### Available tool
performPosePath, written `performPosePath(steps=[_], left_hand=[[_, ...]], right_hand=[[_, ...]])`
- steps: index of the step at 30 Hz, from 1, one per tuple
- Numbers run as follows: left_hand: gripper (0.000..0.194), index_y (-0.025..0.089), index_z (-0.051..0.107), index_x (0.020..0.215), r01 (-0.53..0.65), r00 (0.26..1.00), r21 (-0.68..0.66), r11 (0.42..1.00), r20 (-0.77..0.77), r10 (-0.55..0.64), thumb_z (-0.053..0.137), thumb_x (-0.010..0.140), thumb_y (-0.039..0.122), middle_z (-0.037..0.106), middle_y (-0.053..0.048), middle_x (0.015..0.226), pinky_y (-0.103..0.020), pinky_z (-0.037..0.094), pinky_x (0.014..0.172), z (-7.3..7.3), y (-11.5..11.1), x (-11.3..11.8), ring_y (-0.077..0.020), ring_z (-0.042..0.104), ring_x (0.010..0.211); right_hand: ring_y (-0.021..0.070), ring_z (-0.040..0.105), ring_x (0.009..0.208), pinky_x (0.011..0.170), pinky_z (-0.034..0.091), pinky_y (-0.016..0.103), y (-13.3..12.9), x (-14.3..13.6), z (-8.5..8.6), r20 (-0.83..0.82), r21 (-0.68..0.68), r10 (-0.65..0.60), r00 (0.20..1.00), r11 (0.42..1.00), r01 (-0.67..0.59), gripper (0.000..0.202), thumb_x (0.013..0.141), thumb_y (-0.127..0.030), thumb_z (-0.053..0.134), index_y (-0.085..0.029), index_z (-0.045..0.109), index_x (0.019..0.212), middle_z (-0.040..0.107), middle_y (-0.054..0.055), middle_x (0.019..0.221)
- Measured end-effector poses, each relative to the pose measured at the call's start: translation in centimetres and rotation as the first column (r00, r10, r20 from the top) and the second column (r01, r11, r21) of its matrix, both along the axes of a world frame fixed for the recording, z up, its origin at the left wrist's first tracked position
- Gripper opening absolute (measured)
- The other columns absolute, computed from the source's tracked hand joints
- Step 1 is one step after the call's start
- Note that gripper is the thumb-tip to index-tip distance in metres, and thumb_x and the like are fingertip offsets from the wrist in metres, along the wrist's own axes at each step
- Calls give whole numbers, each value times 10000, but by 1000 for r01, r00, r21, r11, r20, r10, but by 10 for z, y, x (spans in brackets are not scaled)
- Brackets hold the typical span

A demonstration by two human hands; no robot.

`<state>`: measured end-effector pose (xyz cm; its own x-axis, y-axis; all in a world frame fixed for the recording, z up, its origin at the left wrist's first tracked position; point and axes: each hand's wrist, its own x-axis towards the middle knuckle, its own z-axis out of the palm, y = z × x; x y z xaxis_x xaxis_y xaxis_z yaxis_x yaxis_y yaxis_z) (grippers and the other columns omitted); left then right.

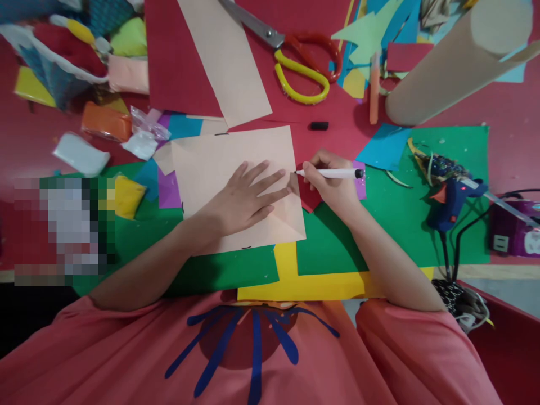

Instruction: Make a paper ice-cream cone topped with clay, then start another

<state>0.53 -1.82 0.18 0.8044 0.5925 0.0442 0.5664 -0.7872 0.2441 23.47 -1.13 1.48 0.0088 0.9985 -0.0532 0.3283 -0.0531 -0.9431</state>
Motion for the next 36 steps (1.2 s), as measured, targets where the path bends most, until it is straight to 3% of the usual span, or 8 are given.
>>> performPosePath(steps=[10,14,17,21,25,36], left_hand=[[524,348,357,1513,9,1000,-12,1000,-21,-9,421,999,267,329,-28,1630,-557,210,1217,-1,1,0,-301,244,1529],[522,358,305,1534,-3,1000,2,1000,-30,3,382,1020,310,315,-12,1637,-549,217,1210,1,0,0,-302,259,1523],[518,334,275,1551,-78,994,-5,997,-78,77,326,1035,339,303,-17,1642,-536,239,1196,6,-1,1,-296,270,1518],[516,303,295,1551,-190,972,-19,982,-145,186,243,1043,379,297,-38,1643,-515,335,1115,15,-2,2,-291,302,1500],[520,313,295,1552,-194,971,-23,981,-149,189,270,1038,390,302,-55,1641,-509,355,1078,17,-2,2,-302,308,1493],[521,297,311,1546,-191,968,-21,981,-169,185,306,1031,371,297,-66,1642,-516,372,1064,17,-2,3,-314,308,1493]], right_hand=[[87,509,411,401,388,222,1,1,0,-39,13,1,999,1000,0,265,800,-256,698,-218,534,595,612,-35,504],[72,470,341,331,341,205,5,2,1,-165,-103,-124,978,989,108,318,793,-318,697,-215,514,554,605,-40,472],[62,453,330,322,327,196,6,3,2,-237,-110,-200,951,978,178,335,803,-383,695,-215,525,568,593,-51,469],[65,515,404,384,388,195,4,1,2,-207,-40,-111,972,994,105,219,762,-386,761,-214,643,697,633,-47,536],[80,593,513,480,452,207,4,-3,2,-115,12,3,993,1000,-1,186,793,-370,755,-204,683,751,681,-21,629],[108,571,529,508,424,251,11,-7,-3,67,64,30,997,997,-34,215,838,-379,695,-205,656,718,642,-17,588]])
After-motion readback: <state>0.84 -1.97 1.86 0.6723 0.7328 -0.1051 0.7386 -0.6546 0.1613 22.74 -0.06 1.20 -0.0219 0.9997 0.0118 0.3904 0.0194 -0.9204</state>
